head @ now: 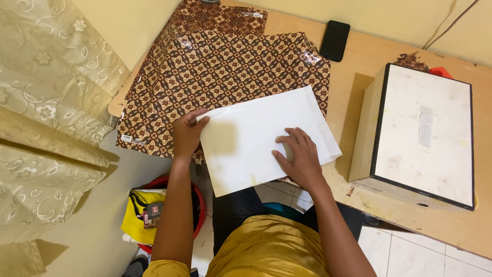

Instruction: The person places a white rectangular box on a table, unfolds a sheet of white tissue paper, and smooths it flat. They then position the box on the tissue and wrap a patterned fabric around it, folding the edges to cover the box. The person adjusts the fabric to fit the box and smooths the surface.

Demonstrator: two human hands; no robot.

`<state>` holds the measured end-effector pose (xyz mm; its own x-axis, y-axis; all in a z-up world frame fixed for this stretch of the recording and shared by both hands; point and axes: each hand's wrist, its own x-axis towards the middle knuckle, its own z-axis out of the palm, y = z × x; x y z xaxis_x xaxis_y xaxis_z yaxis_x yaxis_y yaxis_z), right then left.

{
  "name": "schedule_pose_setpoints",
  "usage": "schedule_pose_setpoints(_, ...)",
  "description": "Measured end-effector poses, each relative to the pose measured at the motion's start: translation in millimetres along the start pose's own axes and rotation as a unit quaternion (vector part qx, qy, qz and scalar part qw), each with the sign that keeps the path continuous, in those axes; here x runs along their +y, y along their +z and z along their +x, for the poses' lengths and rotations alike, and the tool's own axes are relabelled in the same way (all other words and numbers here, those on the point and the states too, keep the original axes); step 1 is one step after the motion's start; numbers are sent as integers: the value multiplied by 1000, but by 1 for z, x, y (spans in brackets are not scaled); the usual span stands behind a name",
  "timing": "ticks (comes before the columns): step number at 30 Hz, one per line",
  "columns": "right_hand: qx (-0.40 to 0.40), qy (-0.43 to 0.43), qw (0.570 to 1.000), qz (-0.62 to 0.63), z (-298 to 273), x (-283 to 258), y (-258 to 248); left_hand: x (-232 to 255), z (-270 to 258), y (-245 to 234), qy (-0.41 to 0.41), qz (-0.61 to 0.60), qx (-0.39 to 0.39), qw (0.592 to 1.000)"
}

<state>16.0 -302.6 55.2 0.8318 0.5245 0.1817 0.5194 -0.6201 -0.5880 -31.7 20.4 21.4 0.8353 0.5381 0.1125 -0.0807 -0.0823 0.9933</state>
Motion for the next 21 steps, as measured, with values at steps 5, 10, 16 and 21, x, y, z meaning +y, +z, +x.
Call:
schedule_pose_setpoints(5, 6, -6, 1000, 4, 0, -2, -2, -1, 2, -2, -2, -22, -10, 1000)
schedule_pose_setpoints(10, 9, -2, 1000, 5, -1, -2, -2, -7, 5, -3, 23, -8, 22, 999)
schedule_pose_setpoints(16, 14, -13, 1000, 11, -1, 0, -2, -12, 9, -4, 36, 2, 23, 999)
schedule_pose_setpoints(21, 12, -11, 1000, 14, 0, 2, -2, 1, -1, 0, 172, 266, 35, 948)
